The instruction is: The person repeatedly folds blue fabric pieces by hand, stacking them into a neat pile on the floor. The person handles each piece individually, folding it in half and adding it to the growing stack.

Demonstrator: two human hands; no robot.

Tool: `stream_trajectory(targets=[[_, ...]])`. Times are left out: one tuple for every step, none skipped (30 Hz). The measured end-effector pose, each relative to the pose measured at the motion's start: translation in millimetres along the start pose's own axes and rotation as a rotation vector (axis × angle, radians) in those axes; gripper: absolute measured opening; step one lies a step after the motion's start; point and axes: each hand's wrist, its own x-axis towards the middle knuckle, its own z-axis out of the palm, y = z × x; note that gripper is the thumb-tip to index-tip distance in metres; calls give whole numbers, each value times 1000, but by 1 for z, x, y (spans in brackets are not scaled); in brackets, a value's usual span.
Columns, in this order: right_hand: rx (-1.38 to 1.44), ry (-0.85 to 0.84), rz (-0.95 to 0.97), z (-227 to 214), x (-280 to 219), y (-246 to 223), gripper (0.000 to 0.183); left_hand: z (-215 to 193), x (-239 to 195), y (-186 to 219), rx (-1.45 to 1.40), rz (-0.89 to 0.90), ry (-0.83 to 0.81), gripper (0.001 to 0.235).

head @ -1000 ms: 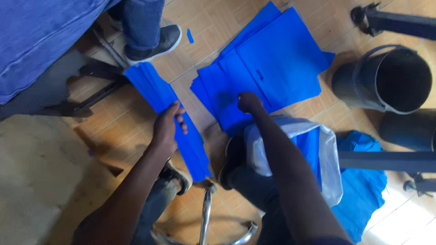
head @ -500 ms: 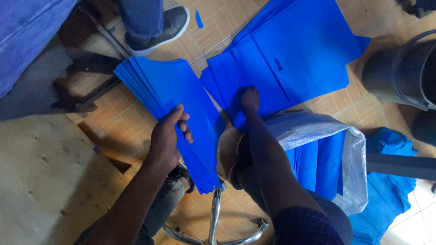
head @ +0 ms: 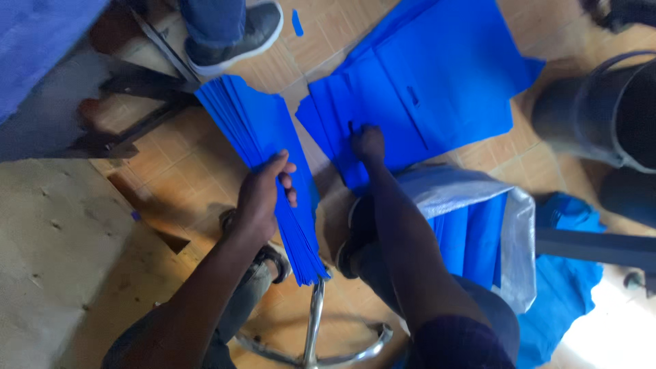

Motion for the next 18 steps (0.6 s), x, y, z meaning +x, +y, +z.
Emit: stream_trajectory(targets=[[-5, 12, -10, -1, -1, 6, 30, 4, -1, 1, -9, 12, -7, 39], [46, 7, -81, -2, -2, 10, 32, 7, -4, 3, 11, 3, 3, 39], [96, 1, -151, -2, -4, 15, 36, 9, -7, 4, 32, -7, 13, 40], [92, 2, -150, -12, -7, 7, 36, 8, -1, 0, 29, -10, 10, 40], [35, 14, -86, -22, -10, -1, 34, 7, 4, -4, 32, 7, -9, 39], [-24, 32, -32, -35, -6, -12, 32, 8, 12, -6, 27, 32, -28, 38], [-32, 38, -40, -50, -12, -19, 32, 8, 17, -10, 16, 39, -32, 38], [-25, 55, 5, -64, -17, -26, 31, 8, 23, -14, 18, 48, -34, 39], [-18, 72, 49, -78, -22, -33, 32, 8, 30, -18, 19, 57, -36, 39], [-24, 75, 42, -82, -20, -28, 32, 9, 23, -12, 11, 62, -37, 39], [11, 106, 9, -85, -18, -22, 31, 10, 17, -6, 23, 72, -31, 40], [48, 131, -17, -86, -20, -14, 32, 10, 11, -2, 41, 74, -23, 41], [44, 129, -17, -94, -23, -20, 32, 10, 15, -2, 38, 71, -23, 41], [-157, 185, -152, -103, -30, -23, 27, 11, 18, -3, 40, 84, -29, 40], [-358, 239, -288, -112, -36, -27, 23, 12, 21, -5, 42, 97, -36, 40], [-364, 243, -292, -116, -35, -25, 23, 14, 27, -9, 36, 101, -39, 40], [-320, 241, -353, -120, -35, -22, 22, 16, 33, -14, 40, 89, -55, 42], [-275, 238, -416, -123, -34, -22, 22, 17, 39, -17, 45, 77, -70, 44]])
